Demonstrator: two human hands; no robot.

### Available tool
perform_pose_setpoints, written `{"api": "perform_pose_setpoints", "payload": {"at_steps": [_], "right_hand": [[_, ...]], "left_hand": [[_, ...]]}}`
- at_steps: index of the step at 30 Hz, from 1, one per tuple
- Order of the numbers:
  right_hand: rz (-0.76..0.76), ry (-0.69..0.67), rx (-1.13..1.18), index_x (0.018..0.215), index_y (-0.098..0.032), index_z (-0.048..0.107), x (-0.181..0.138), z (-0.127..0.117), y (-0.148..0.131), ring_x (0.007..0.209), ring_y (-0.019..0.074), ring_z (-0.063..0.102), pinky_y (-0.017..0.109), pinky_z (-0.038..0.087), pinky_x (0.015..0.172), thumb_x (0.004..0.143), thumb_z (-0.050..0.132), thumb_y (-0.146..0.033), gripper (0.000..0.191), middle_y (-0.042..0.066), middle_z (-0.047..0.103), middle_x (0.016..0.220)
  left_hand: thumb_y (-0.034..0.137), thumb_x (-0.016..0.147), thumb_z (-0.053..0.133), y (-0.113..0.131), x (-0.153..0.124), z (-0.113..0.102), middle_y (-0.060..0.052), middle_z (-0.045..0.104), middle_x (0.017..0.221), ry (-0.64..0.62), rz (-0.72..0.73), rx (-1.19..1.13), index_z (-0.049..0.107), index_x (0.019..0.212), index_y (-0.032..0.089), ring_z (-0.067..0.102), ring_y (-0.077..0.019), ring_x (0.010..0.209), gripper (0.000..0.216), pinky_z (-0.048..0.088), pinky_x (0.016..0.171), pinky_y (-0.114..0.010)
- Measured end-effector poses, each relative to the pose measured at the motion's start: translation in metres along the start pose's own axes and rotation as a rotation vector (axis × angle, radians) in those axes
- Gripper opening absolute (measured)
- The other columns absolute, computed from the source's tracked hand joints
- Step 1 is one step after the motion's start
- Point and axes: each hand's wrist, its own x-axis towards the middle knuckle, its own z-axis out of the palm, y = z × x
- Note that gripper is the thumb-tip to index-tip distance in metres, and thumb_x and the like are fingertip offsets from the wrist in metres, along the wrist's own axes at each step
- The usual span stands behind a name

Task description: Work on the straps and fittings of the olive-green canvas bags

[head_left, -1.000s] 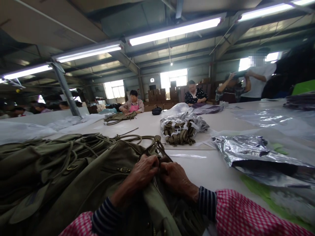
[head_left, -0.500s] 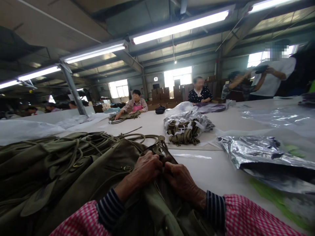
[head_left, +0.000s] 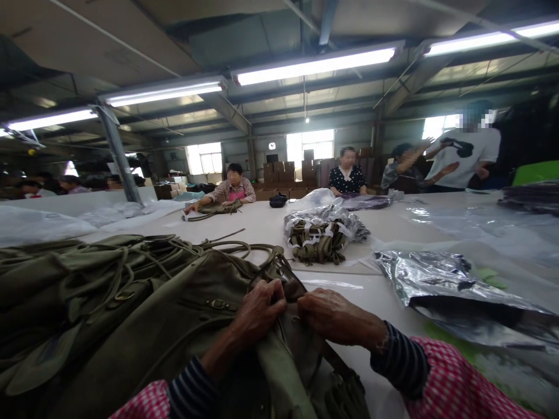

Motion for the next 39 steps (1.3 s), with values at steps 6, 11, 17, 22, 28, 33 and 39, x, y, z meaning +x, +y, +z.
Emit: {"api": "perform_pose_setpoints", "payload": {"at_steps": [6, 11, 17, 22, 28, 33, 39], "right_hand": [[-0.107, 0.052, 0.063, 0.088, -0.019, 0.067, -0.003, -0.004, 0.006, 0.082, 0.0169, 0.057, 0.027, 0.034, 0.068, 0.079, 0.05, -0.002, 0.025, 0.004, 0.066, 0.087], [0.001, 0.169, -0.118, 0.079, -0.019, 0.066, 0.002, 0.004, 0.003, 0.071, 0.0146, 0.054, 0.03, 0.027, 0.062, 0.086, 0.05, -0.007, 0.021, 0.003, 0.064, 0.082], [0.095, 0.286, -0.074, 0.075, -0.02, 0.06, -0.005, -0.009, 0.018, 0.083, 0.0174, 0.057, 0.029, 0.034, 0.072, 0.092, 0.056, -0.019, 0.018, 0.002, 0.06, 0.083], [0.12, 0.408, 0.196, 0.08, -0.02, 0.058, -0.004, -0.01, 0.049, 0.08, 0.0183, 0.056, 0.032, 0.041, 0.074, 0.095, 0.053, -0.03, 0.019, 0.002, 0.06, 0.085], [0.237, 0.439, 1.086, 0.08, -0.017, 0.058, 0.015, 0.002, 0.031, 0.061, 0.0134, 0.057, 0.023, 0.038, 0.048, 0.082, 0.069, -0.043, 0.029, 0.003, 0.067, 0.077], [0.134, 0.373, 1.438, 0.08, -0.015, 0.059, 0.026, 0.015, 0.016, 0.058, 0.0088, 0.056, 0.018, 0.038, 0.046, 0.075, 0.081, -0.041, 0.034, 0.005, 0.07, 0.08], [0.159, 0.374, 1.31, 0.079, -0.013, 0.067, 0.027, 0.029, 0.022, 0.048, 0.0067, 0.052, 0.016, 0.035, 0.04, 0.078, 0.079, -0.045, 0.034, 0.0, 0.064, 0.066]], "left_hand": [[0.026, 0.084, 0.052, -0.005, 0.004, 0.002, 0.003, 0.056, 0.077, 0.006, 0.02, -0.117, 0.053, 0.078, 0.021, 0.053, -0.0164, 0.081, 0.008, 0.036, 0.074, -0.028], [0.029, 0.087, 0.05, -0.009, 0.006, 0.007, 0.003, 0.055, 0.077, 0.019, 0.013, -0.151, 0.052, 0.08, 0.021, 0.052, -0.0163, 0.079, 0.01, 0.035, 0.073, -0.028], [0.029, 0.085, 0.053, -0.007, 0.005, 0.007, 0.004, 0.054, 0.074, 0.029, 0.034, -0.201, 0.055, 0.076, 0.02, 0.051, -0.0148, 0.075, 0.012, 0.033, 0.069, -0.027], [0.029, 0.081, 0.057, -0.006, 0.005, 0.006, 0.004, 0.054, 0.069, 0.022, 0.043, -0.264, 0.062, 0.076, 0.019, 0.05, -0.014, 0.07, 0.013, 0.033, 0.066, -0.026], [0.029, 0.078, 0.061, -0.008, 0.006, 0.008, 0.002, 0.059, 0.069, 0.053, 0.018, -0.331, 0.064, 0.073, 0.017, 0.052, -0.0147, 0.07, 0.014, 0.033, 0.066, -0.026], [0.033, 0.077, 0.065, -0.012, 0.007, 0.01, 0.001, 0.063, 0.07, 0.044, 0.008, -0.447, 0.07, 0.076, 0.015, 0.053, -0.0151, 0.069, 0.019, 0.036, 0.064, -0.025], [0.036, 0.076, 0.067, -0.012, 0.008, 0.007, 0.0, 0.063, 0.068, 0.026, 0.039, -0.58, 0.075, 0.079, 0.012, 0.051, -0.0138, 0.066, 0.026, 0.037, 0.064, -0.025]]}}
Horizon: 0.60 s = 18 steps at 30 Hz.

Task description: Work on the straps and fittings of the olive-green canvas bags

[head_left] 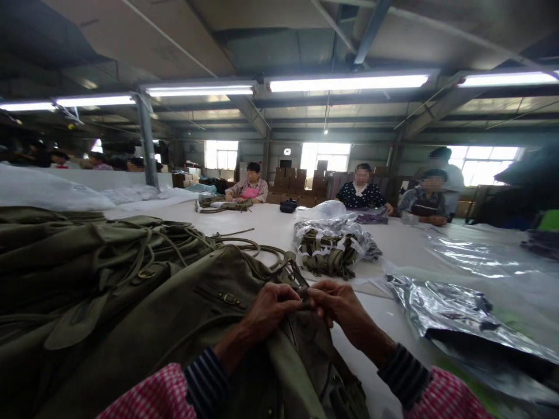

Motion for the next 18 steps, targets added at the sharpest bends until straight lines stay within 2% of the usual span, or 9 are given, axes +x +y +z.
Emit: {"api": "perform_pose_setpoints", "payload": {"at_steps": [7, 13, 18], "right_hand": [[0.055, -0.018, -0.024, 0.08, -0.012, 0.069, -0.0041, 0.0015, 0.0006, 0.054, 0.0084, 0.056, 0.017, 0.039, 0.044, 0.078, 0.078, -0.044, 0.033, 0.001, 0.065, 0.07], [0.052, 0.007, -0.075, 0.075, -0.013, 0.066, -0.0036, 0.0065, 0.0005, 0.049, 0.0058, 0.048, 0.017, 0.03, 0.042, 0.082, 0.074, -0.039, 0.029, -0.001, 0.062, 0.065], [0.083, 0.018, 0.001, 0.083, -0.013, 0.072, -0.0042, 0.0078, 0.0018, 0.058, 0.0097, 0.056, 0.018, 0.036, 0.045, 0.08, 0.074, -0.04, 0.027, 0.003, 0.066, 0.074]], "left_hand": [[0.032, 0.075, 0.067, -0.0005, -0.0022, 0.0013, -0.002, 0.067, 0.07, 0.023, 0.011, -0.012, 0.079, 0.082, 0.012, 0.055, -0.0159, 0.071, 0.024, 0.039, 0.069, -0.027], [0.033, 0.075, 0.066, -0.0006, -0.0019, 0.0027, -0.002, 0.067, 0.068, 0.042, 0.007, -0.022, 0.078, 0.079, 0.012, 0.055, -0.016, 0.068, 0.024, 0.039, 0.067, -0.027], [0.034, 0.075, 0.066, 0.0021, -0.003, 0.0027, -0.002, 0.068, 0.07, 0.038, 0.012, -0.039, 0.077, 0.078, 0.013, 0.056, -0.0158, 0.068, 0.024, 0.041, 0.068, -0.026]]}}
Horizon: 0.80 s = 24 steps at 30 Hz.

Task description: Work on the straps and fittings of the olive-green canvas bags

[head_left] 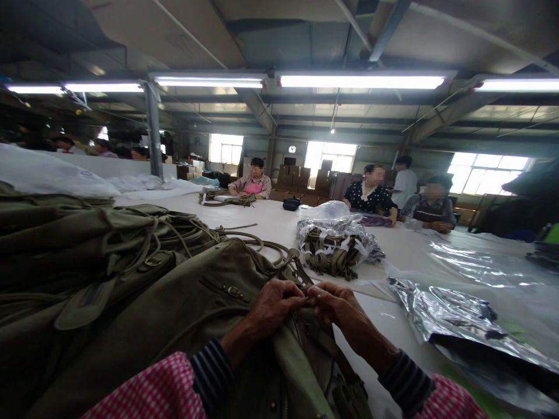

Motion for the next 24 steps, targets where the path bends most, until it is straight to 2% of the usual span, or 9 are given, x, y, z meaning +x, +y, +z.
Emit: {"api": "perform_pose_setpoints", "payload": {"at_steps": [4, 8, 12, 18, 24], "right_hand": [[0.009, -0.054, 0.146, 0.094, -0.014, 0.075, -0.0013, -0.0021, -0.0013, 0.077, 0.018, 0.067, 0.02, 0.045, 0.051, 0.077, 0.073, -0.031, 0.024, 0.009, 0.072, 0.088], [0.01, -0.072, 0.163, 0.093, -0.016, 0.076, -0.0023, -0.001, -0.0048, 0.082, 0.0185, 0.067, 0.019, 0.047, 0.053, 0.076, 0.078, -0.028, 0.021, 0.009, 0.072, 0.092], [-0.007, -0.029, 0.105, 0.093, -0.016, 0.077, -0.0019, 0.0014, -0.0042, 0.076, 0.0164, 0.065, 0.018, 0.045, 0.049, 0.074, 0.084, -0.037, 0.029, 0.007, 0.07, 0.085], [-0.048, -0.011, 0.0, 0.093, -0.016, 0.078, -0.0011, 0.0022, -0.0009, 0.062, 0.0117, 0.057, 0.019, 0.041, 0.044, 0.076, 0.08, -0.051, 0.039, 0.004, 0.067, 0.079], [-0.042, -0.051, -0.158, 0.088, -0.015, 0.079, -0.0028, 0.0036, 0.0003, 0.044, 0.0082, 0.046, 0.021, 0.033, 0.042, 0.081, 0.073, -0.053, 0.039, 0.002, 0.066, 0.062]], "left_hand": [[0.038, 0.076, 0.067, 0.0031, -0.0014, -0.0002, -0.002, 0.07, 0.071, -0.006, -0.005, -0.02, 0.078, 0.079, 0.014, 0.058, -0.0167, 0.069, 0.026, 0.041, 0.068, -0.026], [0.036, 0.077, 0.066, 0.0033, -0.0013, -0.0008, -0.002, 0.069, 0.07, 0.015, -0.021, -0.012, 0.078, 0.079, 0.013, 0.056, -0.016, 0.068, 0.026, 0.041, 0.067, -0.026], [0.034, 0.077, 0.066, 0.0017, -0.0006, -0.0007, -0.002, 0.069, 0.07, 0.027, -0.021, -0.007, 0.078, 0.08, 0.012, 0.057, -0.0157, 0.068, 0.025, 0.04, 0.066, -0.026], [0.036, 0.079, 0.065, 0.0009, -0.0011, -0.0012, -0.003, 0.072, 0.075, 0.026, -0.014, 0.01, 0.078, 0.082, 0.013, 0.062, -0.018, 0.074, 0.026, 0.044, 0.069, -0.027], [0.034, 0.08, 0.064, 0.0028, -0.0024, -0.0007, -0.003, 0.074, 0.076, 0.053, 0.001, 0.113, 0.078, 0.081, 0.015, 0.063, -0.019, 0.075, 0.024, 0.043, 0.072, -0.028]]}}
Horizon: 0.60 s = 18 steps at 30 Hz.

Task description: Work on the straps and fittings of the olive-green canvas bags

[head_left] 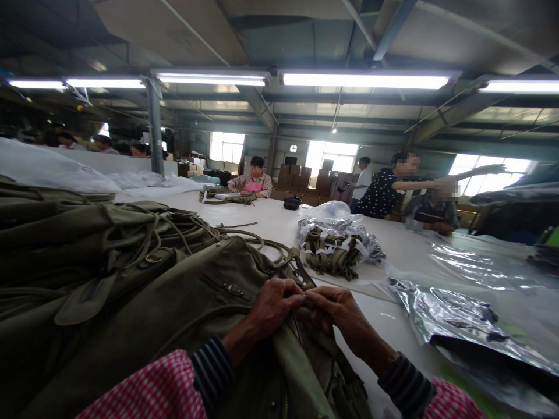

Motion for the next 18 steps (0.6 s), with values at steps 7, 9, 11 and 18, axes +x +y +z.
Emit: {"api": "perform_pose_setpoints", "payload": {"at_steps": [7, 9, 11, 18], "right_hand": [[-0.002, -0.029, -0.091, 0.082, -0.014, 0.076, 0.0009, -0.0011, 0.0047, 0.042, 0.0076, 0.046, 0.02, 0.032, 0.04, 0.084, 0.07, -0.051, 0.039, 0.002, 0.065, 0.06], [0.018, -0.046, -0.096, 0.083, -0.013, 0.076, 0.0009, -0.0018, 0.0037, 0.04, 0.0066, 0.045, 0.019, 0.031, 0.04, 0.084, 0.07, -0.051, 0.039, 0.002, 0.064, 0.057], [0.029, -0.057, -0.053, 0.085, -0.013, 0.076, 0.0006, -0.0025, 0.0029, 0.042, 0.0069, 0.046, 0.019, 0.031, 0.04, 0.081, 0.073, -0.049, 0.037, 0.001, 0.064, 0.058], [0.018, 0.008, 0.074, 0.075, -0.014, 0.069, -0.0001, -0.0022, 0.0049, 0.044, 0.0059, 0.043, 0.018, 0.024, 0.04, 0.077, 0.077, -0.037, 0.025, -0.002, 0.059, 0.055]], "left_hand": [[0.032, 0.083, 0.06, 0.0038, -0.002, 0.0019, -0.003, 0.076, 0.079, -0.002, 0.035, 0.209, 0.079, 0.081, 0.019, 0.065, -0.02, 0.079, 0.023, 0.042, 0.075, -0.029], [0.032, 0.083, 0.059, 0.0044, -0.0028, 0.0023, -0.004, 0.076, 0.08, 0.0, 0.037, 0.233, 0.079, 0.08, 0.019, 0.065, -0.0205, 0.081, 0.023, 0.042, 0.075, -0.029], [0.03, 0.082, 0.061, 0.0051, -0.0034, 0.0026, -0.004, 0.075, 0.082, 0.005, 0.038, 0.254, 0.078, 0.08, 0.019, 0.064, -0.0213, 0.084, 0.02, 0.041, 0.077, -0.03], [0.027, 0.082, 0.062, 0.0045, -0.0029, 0.0035, -0.003, 0.075, 0.079, 0.007, 0.028, 0.259, 0.077, 0.078, 0.019, 0.065, -0.0197, 0.08, 0.017, 0.041, 0.075, -0.029]]}}
